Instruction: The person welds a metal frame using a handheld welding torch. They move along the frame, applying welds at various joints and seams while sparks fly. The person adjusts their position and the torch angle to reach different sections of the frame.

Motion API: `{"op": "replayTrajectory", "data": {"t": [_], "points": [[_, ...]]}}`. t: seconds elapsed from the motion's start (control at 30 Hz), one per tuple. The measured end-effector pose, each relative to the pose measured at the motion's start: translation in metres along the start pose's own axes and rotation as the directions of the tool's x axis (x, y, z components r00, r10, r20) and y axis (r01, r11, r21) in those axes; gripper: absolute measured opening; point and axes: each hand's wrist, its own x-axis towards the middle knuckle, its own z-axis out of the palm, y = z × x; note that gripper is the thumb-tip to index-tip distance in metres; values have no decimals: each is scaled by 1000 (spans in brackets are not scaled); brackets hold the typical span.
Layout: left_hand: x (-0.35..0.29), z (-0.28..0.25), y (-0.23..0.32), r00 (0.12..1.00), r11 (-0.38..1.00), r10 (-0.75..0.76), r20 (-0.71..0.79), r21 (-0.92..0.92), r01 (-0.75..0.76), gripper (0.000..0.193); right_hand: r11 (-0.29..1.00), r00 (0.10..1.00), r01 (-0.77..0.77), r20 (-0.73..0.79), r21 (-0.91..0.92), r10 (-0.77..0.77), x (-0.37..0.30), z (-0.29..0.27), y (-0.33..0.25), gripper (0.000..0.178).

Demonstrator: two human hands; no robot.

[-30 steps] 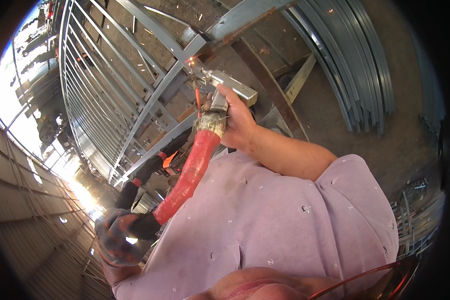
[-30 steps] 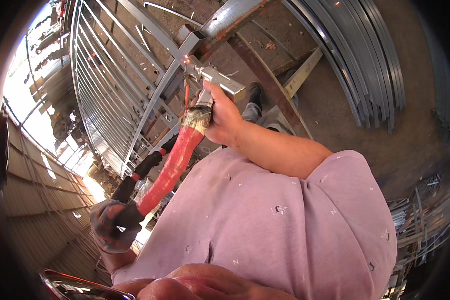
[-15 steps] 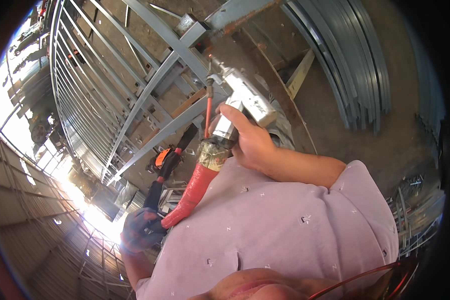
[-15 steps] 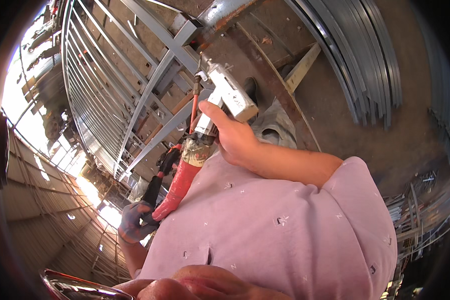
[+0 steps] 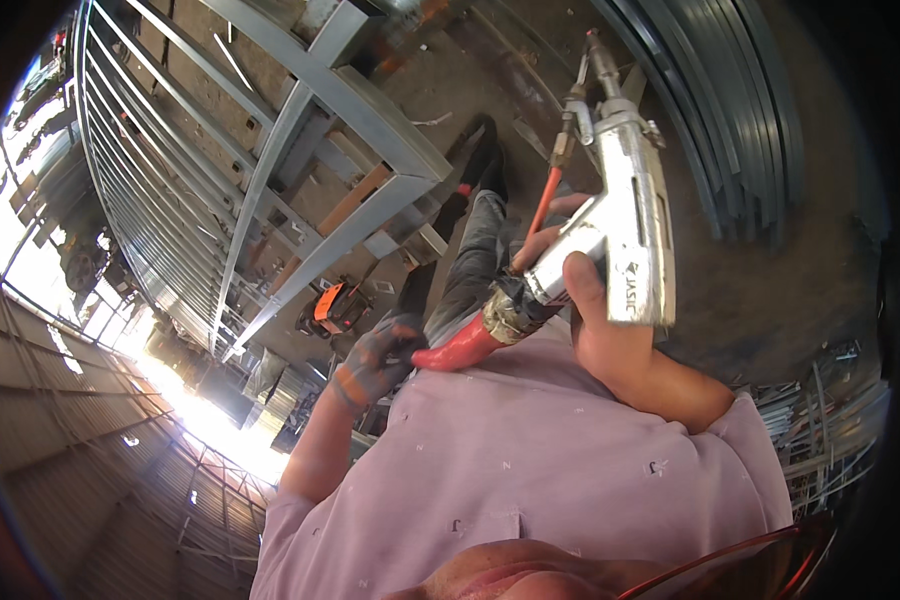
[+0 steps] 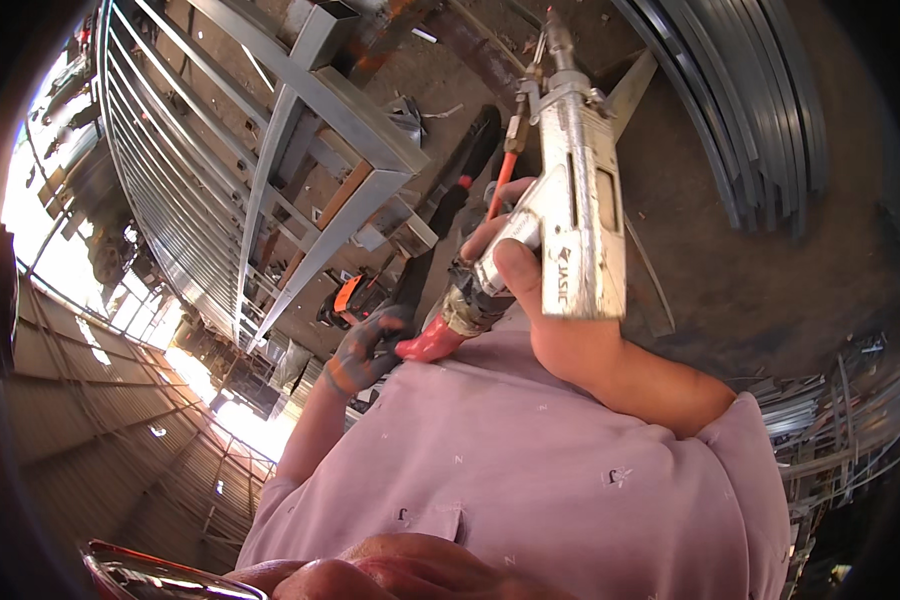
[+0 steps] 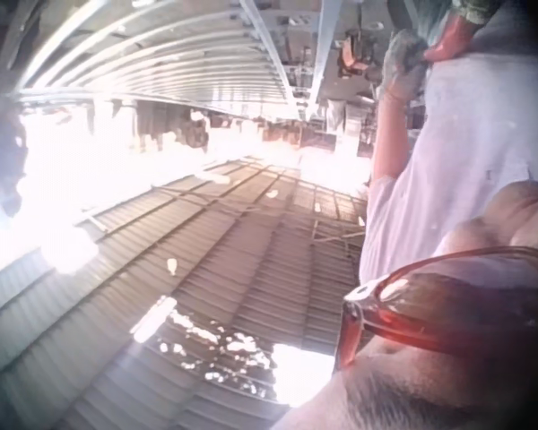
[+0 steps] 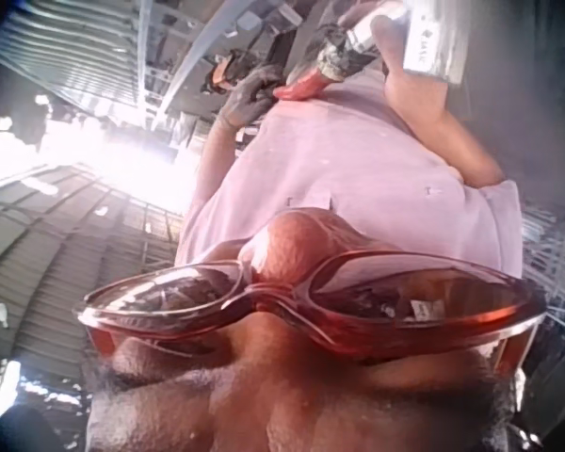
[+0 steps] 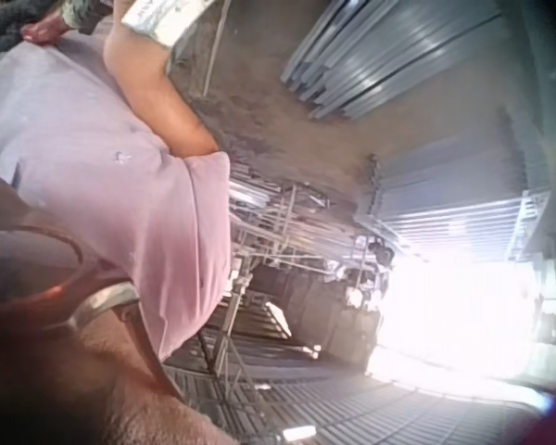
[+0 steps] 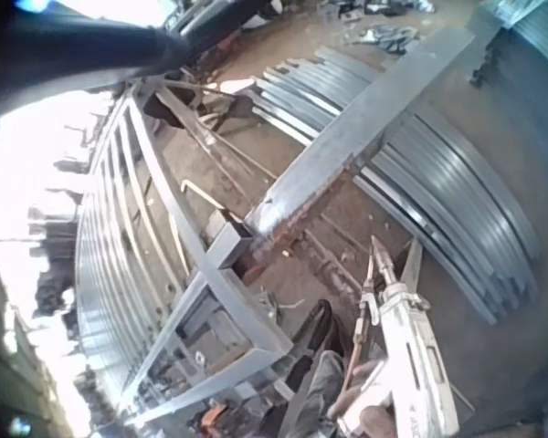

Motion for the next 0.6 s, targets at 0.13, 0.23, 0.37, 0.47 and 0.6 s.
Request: {"op": "replayTrajectory", "data": {"t": [0.13, 0.23, 0.37, 0.47, 0.6], "points": [[44, 34, -23, 999, 1000, 15, 31, 12, -15, 56, 996, 996, 86, -20, -37, -87, -8, -11, 12, 64], [64, 38, -16, 989, 997, -43, 144, 68, 33, 69, 969, 978, 202, -33, -141, -208, -11, -15, 20, 62], [57, 21, -24, 984, 984, -100, 150, 162, 75, 68, 917, 956, 275, -25, -290, -294, -18, -20, 10, 68], [33, -11, -24, 992, 957, -91, 82, 282, 64, 60, 877, 925, 346, -37, -335, -379, -22, -21, 4, 73], [0, -59, -37, 998, 958, 47, -43, 284, -33, 52, 892, 913, 382, -53, -240, -405, -31, -4, -11, 75]]}}
